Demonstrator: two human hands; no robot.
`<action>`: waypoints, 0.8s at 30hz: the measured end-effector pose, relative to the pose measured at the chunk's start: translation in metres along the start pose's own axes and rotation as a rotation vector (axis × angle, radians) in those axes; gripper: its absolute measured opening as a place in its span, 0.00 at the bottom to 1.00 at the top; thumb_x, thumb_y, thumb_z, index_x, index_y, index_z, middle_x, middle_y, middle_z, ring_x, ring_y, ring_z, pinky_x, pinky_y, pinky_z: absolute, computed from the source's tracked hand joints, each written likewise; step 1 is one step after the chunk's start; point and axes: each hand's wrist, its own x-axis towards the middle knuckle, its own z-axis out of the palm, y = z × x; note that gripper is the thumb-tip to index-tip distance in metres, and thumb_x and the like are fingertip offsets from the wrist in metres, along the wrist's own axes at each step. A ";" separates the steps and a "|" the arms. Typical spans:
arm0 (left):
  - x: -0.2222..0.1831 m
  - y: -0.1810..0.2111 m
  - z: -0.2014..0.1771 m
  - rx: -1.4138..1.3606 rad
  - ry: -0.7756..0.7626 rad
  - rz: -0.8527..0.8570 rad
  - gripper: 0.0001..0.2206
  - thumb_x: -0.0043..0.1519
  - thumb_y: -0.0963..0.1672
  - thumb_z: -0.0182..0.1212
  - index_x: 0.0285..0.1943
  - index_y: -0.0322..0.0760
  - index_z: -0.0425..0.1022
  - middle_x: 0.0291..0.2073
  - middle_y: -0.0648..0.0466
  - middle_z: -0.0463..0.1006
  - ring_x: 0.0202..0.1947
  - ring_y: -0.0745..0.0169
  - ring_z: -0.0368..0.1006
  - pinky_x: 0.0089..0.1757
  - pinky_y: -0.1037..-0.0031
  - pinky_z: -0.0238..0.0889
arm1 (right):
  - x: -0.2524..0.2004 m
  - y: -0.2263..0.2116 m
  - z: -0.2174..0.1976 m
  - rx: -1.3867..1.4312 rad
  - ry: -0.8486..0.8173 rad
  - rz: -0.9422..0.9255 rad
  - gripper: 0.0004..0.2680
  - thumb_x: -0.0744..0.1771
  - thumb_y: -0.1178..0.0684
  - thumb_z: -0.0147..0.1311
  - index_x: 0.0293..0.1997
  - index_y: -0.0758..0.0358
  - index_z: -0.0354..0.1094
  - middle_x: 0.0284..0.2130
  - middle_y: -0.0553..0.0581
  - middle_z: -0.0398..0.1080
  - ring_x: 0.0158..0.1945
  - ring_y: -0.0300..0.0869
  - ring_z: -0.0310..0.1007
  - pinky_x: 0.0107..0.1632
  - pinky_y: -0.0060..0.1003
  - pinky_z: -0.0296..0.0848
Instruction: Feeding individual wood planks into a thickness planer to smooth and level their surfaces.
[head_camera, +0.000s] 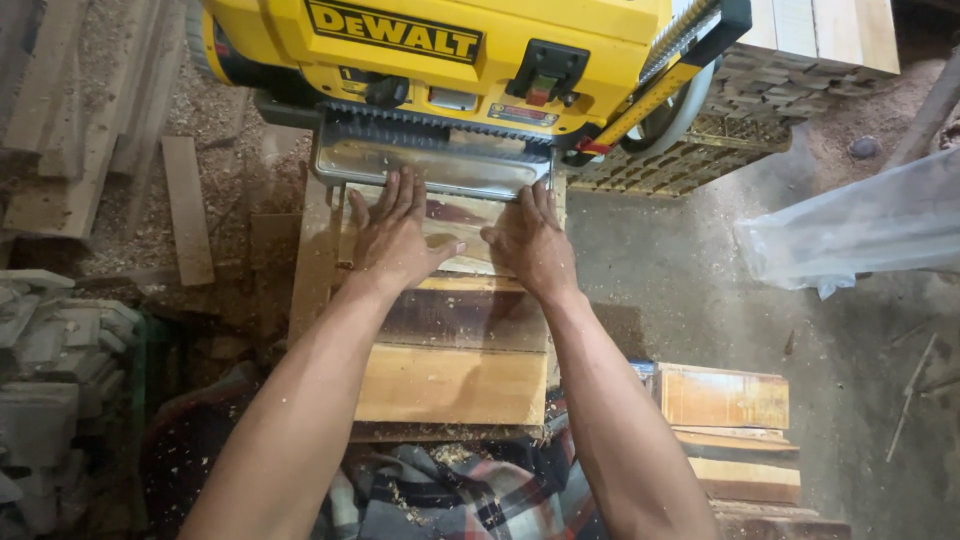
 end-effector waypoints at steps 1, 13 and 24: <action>0.000 0.000 0.000 0.000 0.000 0.000 0.46 0.61 0.64 0.49 0.82 0.37 0.42 0.81 0.48 0.35 0.80 0.54 0.27 0.67 0.34 0.18 | 0.000 -0.001 -0.001 0.000 0.000 0.000 0.34 0.65 0.33 0.60 0.75 0.63 0.51 0.75 0.65 0.48 0.76 0.60 0.45 0.70 0.54 0.60; 0.001 0.000 0.002 0.027 0.002 0.005 0.47 0.61 0.65 0.47 0.82 0.36 0.43 0.81 0.47 0.36 0.80 0.52 0.27 0.67 0.33 0.18 | 0.003 0.010 0.009 -0.010 0.002 -0.003 0.34 0.66 0.34 0.60 0.76 0.62 0.49 0.75 0.66 0.47 0.76 0.60 0.44 0.71 0.55 0.58; 0.001 0.000 0.007 0.002 0.090 0.001 0.46 0.60 0.63 0.50 0.82 0.42 0.42 0.81 0.48 0.41 0.80 0.53 0.32 0.66 0.30 0.20 | 0.004 0.007 0.009 -0.047 0.002 -0.009 0.31 0.65 0.30 0.57 0.75 0.46 0.52 0.74 0.64 0.50 0.76 0.60 0.45 0.70 0.56 0.60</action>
